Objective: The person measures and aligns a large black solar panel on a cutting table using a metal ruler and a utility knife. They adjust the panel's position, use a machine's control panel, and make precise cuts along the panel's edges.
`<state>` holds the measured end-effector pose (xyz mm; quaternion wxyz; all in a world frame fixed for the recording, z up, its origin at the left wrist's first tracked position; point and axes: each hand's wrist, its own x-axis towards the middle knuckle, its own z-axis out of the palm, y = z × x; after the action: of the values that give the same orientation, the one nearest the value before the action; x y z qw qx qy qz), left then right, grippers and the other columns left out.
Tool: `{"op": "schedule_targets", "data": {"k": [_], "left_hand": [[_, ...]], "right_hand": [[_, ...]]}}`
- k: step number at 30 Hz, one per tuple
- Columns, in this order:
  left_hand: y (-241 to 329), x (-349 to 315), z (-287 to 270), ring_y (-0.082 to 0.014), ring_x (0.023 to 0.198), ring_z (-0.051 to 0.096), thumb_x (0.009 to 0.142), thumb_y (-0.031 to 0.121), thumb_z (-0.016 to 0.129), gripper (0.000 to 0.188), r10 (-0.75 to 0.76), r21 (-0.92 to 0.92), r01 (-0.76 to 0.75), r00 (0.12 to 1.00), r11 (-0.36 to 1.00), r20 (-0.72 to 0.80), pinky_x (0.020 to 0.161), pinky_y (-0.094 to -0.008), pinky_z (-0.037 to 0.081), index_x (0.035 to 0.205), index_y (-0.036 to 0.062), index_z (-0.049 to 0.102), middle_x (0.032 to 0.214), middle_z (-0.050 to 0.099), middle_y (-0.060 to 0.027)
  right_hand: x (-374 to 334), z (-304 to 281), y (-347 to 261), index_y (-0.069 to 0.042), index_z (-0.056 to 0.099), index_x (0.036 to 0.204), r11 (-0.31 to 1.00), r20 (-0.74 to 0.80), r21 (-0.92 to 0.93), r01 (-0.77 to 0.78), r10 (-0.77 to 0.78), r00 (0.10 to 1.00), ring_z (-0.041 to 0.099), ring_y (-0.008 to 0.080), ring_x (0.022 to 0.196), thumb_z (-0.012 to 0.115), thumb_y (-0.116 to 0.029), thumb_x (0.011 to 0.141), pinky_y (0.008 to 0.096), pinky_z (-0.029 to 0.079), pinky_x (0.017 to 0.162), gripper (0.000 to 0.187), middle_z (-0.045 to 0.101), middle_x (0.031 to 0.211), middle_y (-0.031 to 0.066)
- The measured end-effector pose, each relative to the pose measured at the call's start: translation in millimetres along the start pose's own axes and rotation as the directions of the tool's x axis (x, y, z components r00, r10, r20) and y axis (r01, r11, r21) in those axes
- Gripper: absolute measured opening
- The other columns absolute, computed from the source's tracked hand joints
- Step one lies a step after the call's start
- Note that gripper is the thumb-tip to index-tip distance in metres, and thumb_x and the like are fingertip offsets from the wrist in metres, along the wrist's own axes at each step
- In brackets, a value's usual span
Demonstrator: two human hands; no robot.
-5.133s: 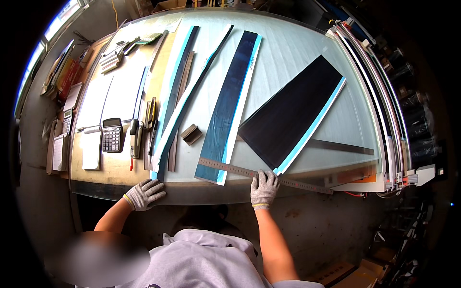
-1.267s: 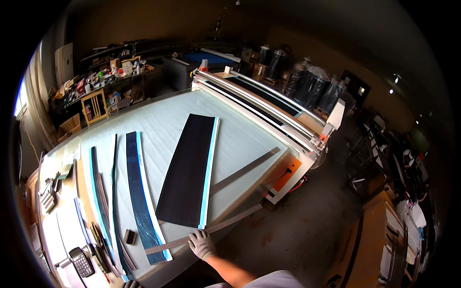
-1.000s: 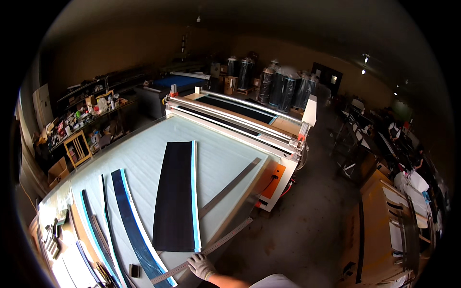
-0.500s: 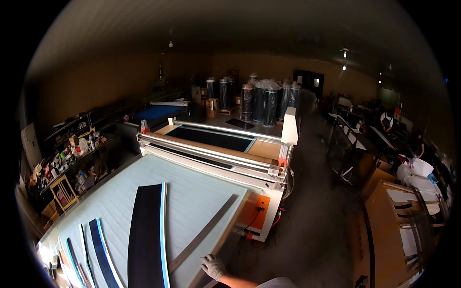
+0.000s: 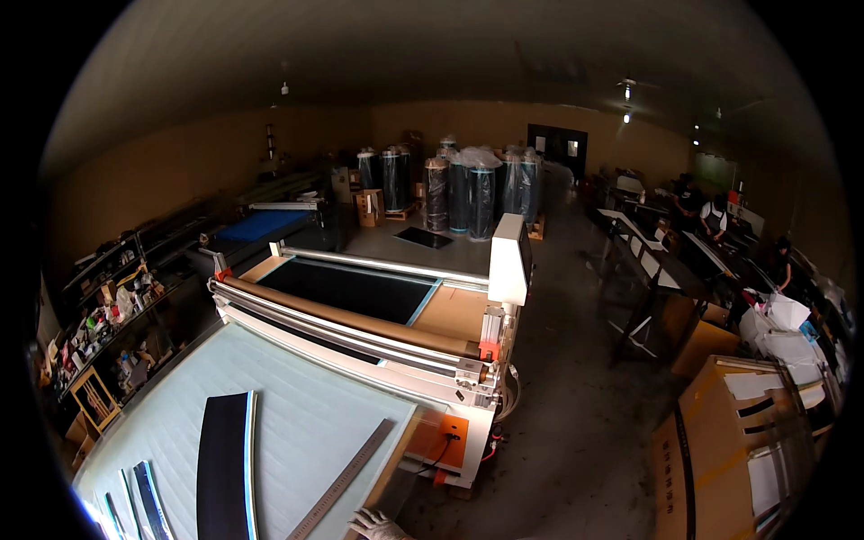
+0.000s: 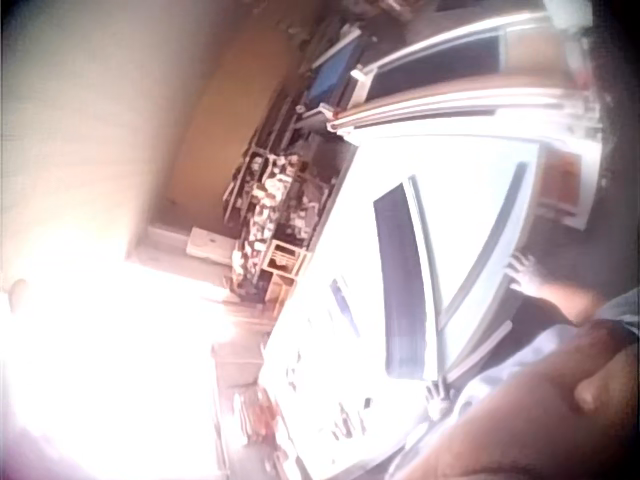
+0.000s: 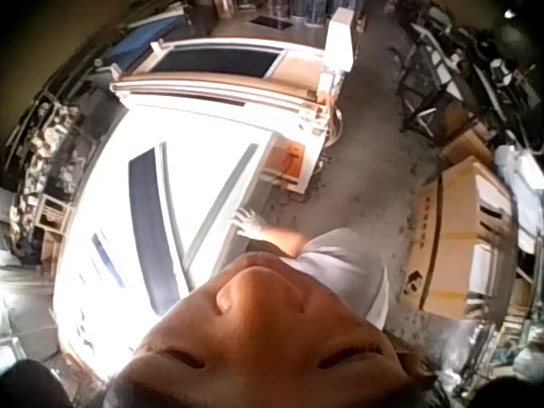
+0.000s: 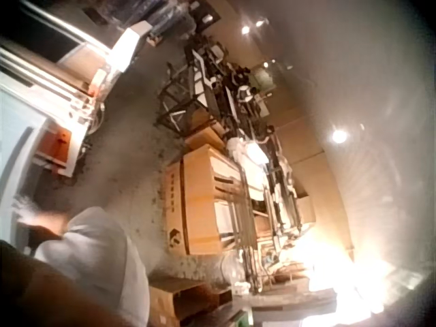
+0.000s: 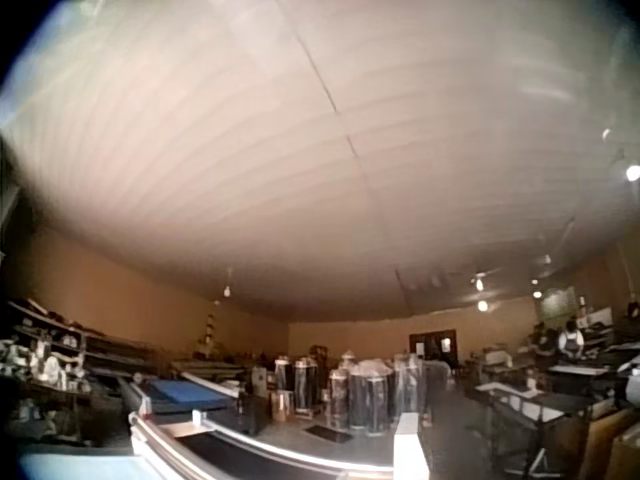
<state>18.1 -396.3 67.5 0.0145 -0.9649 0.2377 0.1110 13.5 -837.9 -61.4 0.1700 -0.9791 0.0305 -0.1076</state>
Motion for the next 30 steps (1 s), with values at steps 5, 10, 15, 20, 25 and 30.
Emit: {"op": "schedule_targets", "data": {"k": [5, 10, 15, 20, 25, 30], "left_hand": [[10, -5, 11, -0.0506, 0.144, 0.02, 0.098, 0.048, 0.045, 0.064, -0.049, 0.014, 0.049, 0.998, 0.999, 0.031, 0.116, -0.0601, 0.019, 0.149, 0.0095, 0.039, 0.159, 0.021, -0.0256], [9, -23, 23, -0.0517, 0.144, 0.019, 0.099, 0.049, 0.044, 0.065, -0.099, 0.017, 0.098, 0.994, 0.995, 0.053, 0.117, -0.0596, 0.019, 0.15, 0.0089, 0.038, 0.159, 0.02, -0.026], [3, -42, 34, -0.0527, 0.144, 0.018, 0.1, 0.05, 0.042, 0.065, -0.124, 0.026, 0.122, 0.99, 0.992, 0.067, 0.117, -0.0592, 0.018, 0.15, 0.0083, 0.038, 0.16, 0.019, -0.0265], [-5, -57, 51, -0.0542, 0.144, 0.015, 0.1, 0.053, 0.04, 0.068, -0.193, -0.042, 0.195, 0.98, 0.98, 0.049, 0.118, -0.0592, 0.016, 0.15, 0.0074, 0.036, 0.161, 0.016, -0.0267], [-13, -64, 59, -0.0494, 0.145, 0.022, 0.095, 0.048, 0.052, 0.073, -0.267, -0.078, 0.27, 0.962, 0.96, 0.049, 0.115, -0.0605, 0.023, 0.154, 0.0087, 0.031, 0.16, 0.022, -0.0261], [-18, -65, 53, -0.0506, 0.145, 0.022, 0.094, 0.053, 0.055, 0.078, -0.225, -0.102, 0.226, 0.974, 0.969, 0.026, 0.117, -0.0551, 0.026, 0.156, 0.0154, 0.029, 0.16, 0.023, -0.0267]], "right_hand": [[-5, -5, 15, -0.021, 0.048, 0.143, 0.993, -0.09, 0.035, 0.113, -0.109, 0.99, 0.037, 0.0363, 0.138, 0.066, -0.046, 0.087, 0.0564, 0.032, 0.111, 0.064, 0.047, 0.143, 0.0113], [0, -21, 10, -0.017, 0.044, 0.147, 0.994, 0.081, -0.055, 0.089, -0.085, 0.993, 0.035, 0.0344, 0.143, 0.057, -0.044, 0.096, 0.0546, 0.035, 0.111, 0.059, 0.037, 0.153, 0.0133], [-4, -27, -20, -0.01, 0.05, 0.14, 0.985, 0.19, 0.127, 0.119, -0.142, 0.971, 0.042, 0.0351, 0.136, 0.061, -0.043, 0.093, 0.0512, 0.037, 0.108, 0.058, 0.044, 0.145, 0.0135], [-40, -7, -82, -0.013, 0.056, 0.133, 0.849, 0.092, 0.273, 0.453, -0.491, 0.866, 0.043, 0.0351, 0.128, 0.075, -0.047, 0.074, 0.0542, 0.035, 0.105, 0.071, 0.049, 0.137, 0.0149], [-46, -45, -131, -0.009, 0.057, 0.13, 0.847, 0.214, 0.12, 0.517, -0.531, 0.82, 0.053, 0.0301, 0.117, 0.074, -0.036, 0.081, 0.0456, 0.044, 0.096, 0.059, 0.057, 0.127, 0.0141], [-43, -2, -145, -0.011, 0.042, 0.148, 0.869, 0.4, -0.207, 0.45, -0.344, 0.849, 0.056, 0.028, 0.112, 0.062, -0.029, 0.088, 0.0419, 0.047, 0.091, 0.066, 0.054, 0.13, 0.0127]]}}
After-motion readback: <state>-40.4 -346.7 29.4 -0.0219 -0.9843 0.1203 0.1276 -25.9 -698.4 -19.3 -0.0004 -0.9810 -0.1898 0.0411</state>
